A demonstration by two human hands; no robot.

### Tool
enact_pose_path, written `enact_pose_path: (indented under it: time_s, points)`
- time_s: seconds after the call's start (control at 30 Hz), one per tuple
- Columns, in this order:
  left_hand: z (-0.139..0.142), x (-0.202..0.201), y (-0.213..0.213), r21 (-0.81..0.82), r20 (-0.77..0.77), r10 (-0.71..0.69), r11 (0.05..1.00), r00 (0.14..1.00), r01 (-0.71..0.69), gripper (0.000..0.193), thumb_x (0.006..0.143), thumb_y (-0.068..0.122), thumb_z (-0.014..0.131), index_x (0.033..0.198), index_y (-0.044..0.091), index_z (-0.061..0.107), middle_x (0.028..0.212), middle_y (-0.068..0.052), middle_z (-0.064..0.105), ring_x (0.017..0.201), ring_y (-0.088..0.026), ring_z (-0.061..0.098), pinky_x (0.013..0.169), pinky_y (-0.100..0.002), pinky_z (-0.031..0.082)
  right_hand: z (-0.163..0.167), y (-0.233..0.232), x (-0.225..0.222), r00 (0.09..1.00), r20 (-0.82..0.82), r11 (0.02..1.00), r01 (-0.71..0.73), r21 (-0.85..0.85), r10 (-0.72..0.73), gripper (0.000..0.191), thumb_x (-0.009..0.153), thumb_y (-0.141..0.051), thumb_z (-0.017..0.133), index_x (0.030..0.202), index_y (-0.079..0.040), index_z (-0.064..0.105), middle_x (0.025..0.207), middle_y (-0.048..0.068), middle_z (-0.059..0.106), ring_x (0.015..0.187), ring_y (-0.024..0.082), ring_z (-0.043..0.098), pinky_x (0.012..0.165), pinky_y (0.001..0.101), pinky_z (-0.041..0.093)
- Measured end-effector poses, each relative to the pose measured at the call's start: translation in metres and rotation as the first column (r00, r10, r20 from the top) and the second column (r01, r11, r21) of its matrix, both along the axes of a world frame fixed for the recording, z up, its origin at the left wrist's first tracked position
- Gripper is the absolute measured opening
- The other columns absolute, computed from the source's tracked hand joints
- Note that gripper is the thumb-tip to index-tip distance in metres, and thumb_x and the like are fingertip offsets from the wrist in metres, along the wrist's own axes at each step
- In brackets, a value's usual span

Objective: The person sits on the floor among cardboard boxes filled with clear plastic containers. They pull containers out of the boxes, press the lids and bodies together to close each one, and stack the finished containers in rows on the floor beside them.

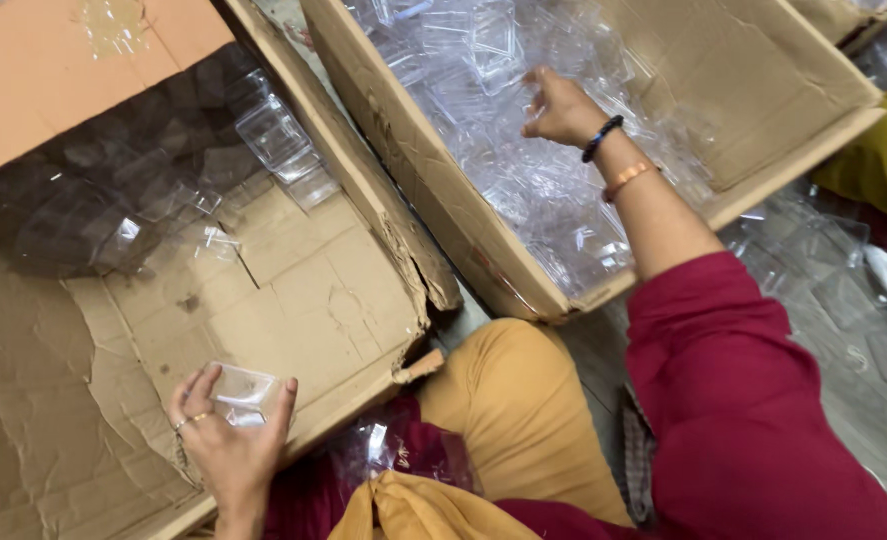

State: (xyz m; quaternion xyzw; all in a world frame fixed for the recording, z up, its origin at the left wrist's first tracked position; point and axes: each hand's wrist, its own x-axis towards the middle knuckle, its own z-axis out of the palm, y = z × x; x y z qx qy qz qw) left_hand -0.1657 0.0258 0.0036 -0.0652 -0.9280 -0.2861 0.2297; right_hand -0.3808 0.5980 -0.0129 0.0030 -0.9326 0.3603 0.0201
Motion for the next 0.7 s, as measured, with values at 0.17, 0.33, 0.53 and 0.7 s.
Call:
enact_pose_path:
  time_s: [0.17,0.33,0.53,0.7]
  points:
    - [-0.008,-0.001,-0.003,0.034,0.0,-0.015,0.999,1.0,0.015,0.078,0.079,0.036,0.09,0.138,0.001,0.051,0.138,-0.025,0.053,0.138,-0.041,0.047,0.114,-0.05,0.044,0.004,0.015,0.037,0.963,0.261,0.706,0.142,-0.694,0.062,0.055,0.08,-0.008,0.088,0.124,0.002,0.057,0.085,0.003,0.067,0.07,0.013,0.061,0.062,0.0262,0.051]
    - [-0.017,-0.005,-0.006,0.077,0.005,0.01,0.997,1.0,-0.01,0.079,0.078,0.037,0.091,0.137,0.0,0.053,0.14,-0.027,0.05,0.137,-0.042,0.046,0.115,-0.051,0.042,-0.036,-0.022,0.031,0.896,0.445,0.771,0.274,-0.574,0.012,0.058,0.075,-0.016,0.089,0.121,0.0,0.058,0.084,0.007,0.069,0.072,0.018,0.066,0.063,0.0313,0.054]
    - [-0.02,-0.006,-0.005,0.117,-0.024,0.019,0.993,1.0,-0.016,0.078,0.078,0.038,0.091,0.135,0.0,0.054,0.138,-0.026,0.05,0.135,-0.041,0.047,0.115,-0.051,0.042,-0.045,-0.057,0.04,0.947,0.303,0.835,-0.078,0.545,-0.109,0.086,0.058,-0.046,0.099,0.124,-0.003,0.064,0.122,0.028,0.061,0.113,0.046,0.062,0.095,0.0506,0.053]
    - [-0.018,-0.009,-0.001,0.121,-0.036,0.022,0.992,0.999,-0.017,0.076,0.077,0.037,0.091,0.133,0.0,0.054,0.134,-0.025,0.053,0.132,-0.042,0.049,0.113,-0.05,0.043,-0.044,-0.069,0.043,0.927,0.374,0.793,-0.235,0.563,0.009,0.089,0.063,-0.043,0.092,0.136,-0.009,0.055,0.13,0.025,0.061,0.12,0.042,0.059,0.098,0.0508,0.05]
